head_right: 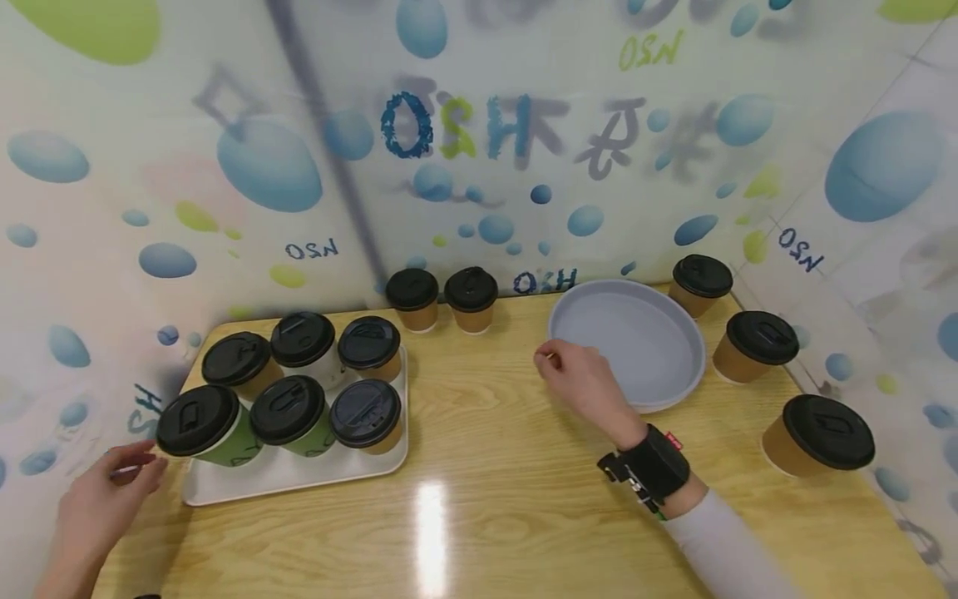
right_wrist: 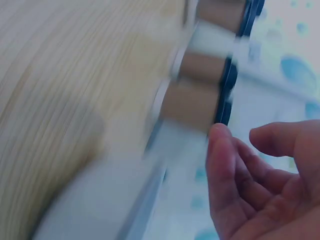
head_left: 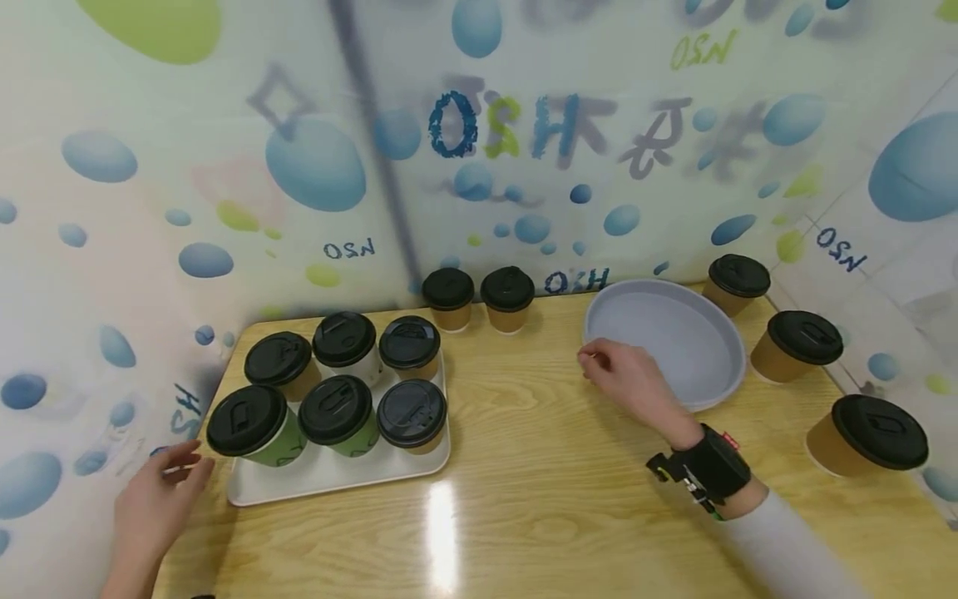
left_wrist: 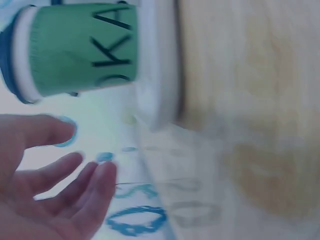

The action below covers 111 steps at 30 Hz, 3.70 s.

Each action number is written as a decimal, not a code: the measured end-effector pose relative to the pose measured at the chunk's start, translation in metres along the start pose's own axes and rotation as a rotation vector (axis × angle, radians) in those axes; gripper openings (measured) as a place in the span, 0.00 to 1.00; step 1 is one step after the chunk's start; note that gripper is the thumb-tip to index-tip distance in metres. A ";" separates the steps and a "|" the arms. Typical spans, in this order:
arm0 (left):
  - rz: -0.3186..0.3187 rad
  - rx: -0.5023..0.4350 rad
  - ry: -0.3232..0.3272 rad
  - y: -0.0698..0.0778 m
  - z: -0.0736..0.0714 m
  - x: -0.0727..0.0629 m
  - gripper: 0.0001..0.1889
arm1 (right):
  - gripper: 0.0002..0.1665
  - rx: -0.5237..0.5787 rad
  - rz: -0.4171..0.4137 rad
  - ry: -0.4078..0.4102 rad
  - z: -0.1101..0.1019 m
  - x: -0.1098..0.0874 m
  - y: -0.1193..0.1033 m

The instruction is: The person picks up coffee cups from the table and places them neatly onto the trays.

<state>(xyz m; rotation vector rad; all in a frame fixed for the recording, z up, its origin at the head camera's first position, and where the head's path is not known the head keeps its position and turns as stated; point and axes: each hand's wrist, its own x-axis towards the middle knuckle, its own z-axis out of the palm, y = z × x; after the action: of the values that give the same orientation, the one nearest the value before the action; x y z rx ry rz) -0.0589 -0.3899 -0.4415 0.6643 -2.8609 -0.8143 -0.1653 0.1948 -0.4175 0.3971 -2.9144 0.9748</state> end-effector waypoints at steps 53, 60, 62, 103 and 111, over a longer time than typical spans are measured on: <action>0.940 -0.126 -0.575 0.274 0.131 -0.118 0.28 | 0.31 -0.023 0.407 -0.044 -0.069 -0.057 0.162; 0.901 -0.121 -0.581 0.272 0.135 -0.114 0.27 | 0.31 -0.011 0.379 -0.059 -0.068 -0.062 0.163; 0.893 -0.120 -0.586 0.271 0.136 -0.114 0.26 | 0.31 -0.012 0.368 -0.069 -0.068 -0.064 0.162; 0.436 -0.855 -0.298 0.323 0.217 -0.063 0.36 | 0.36 0.135 0.354 -0.144 -0.059 -0.059 0.139; 0.298 -0.877 -0.165 0.339 0.228 -0.040 0.44 | 0.33 0.128 0.337 -0.144 -0.058 -0.053 0.140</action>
<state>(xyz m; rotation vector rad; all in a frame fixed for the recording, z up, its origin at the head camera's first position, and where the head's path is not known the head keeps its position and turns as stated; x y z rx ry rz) -0.1995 -0.0044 -0.4587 0.0554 -2.2436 -1.9082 -0.1518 0.3491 -0.4599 -0.0272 -3.1247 1.2252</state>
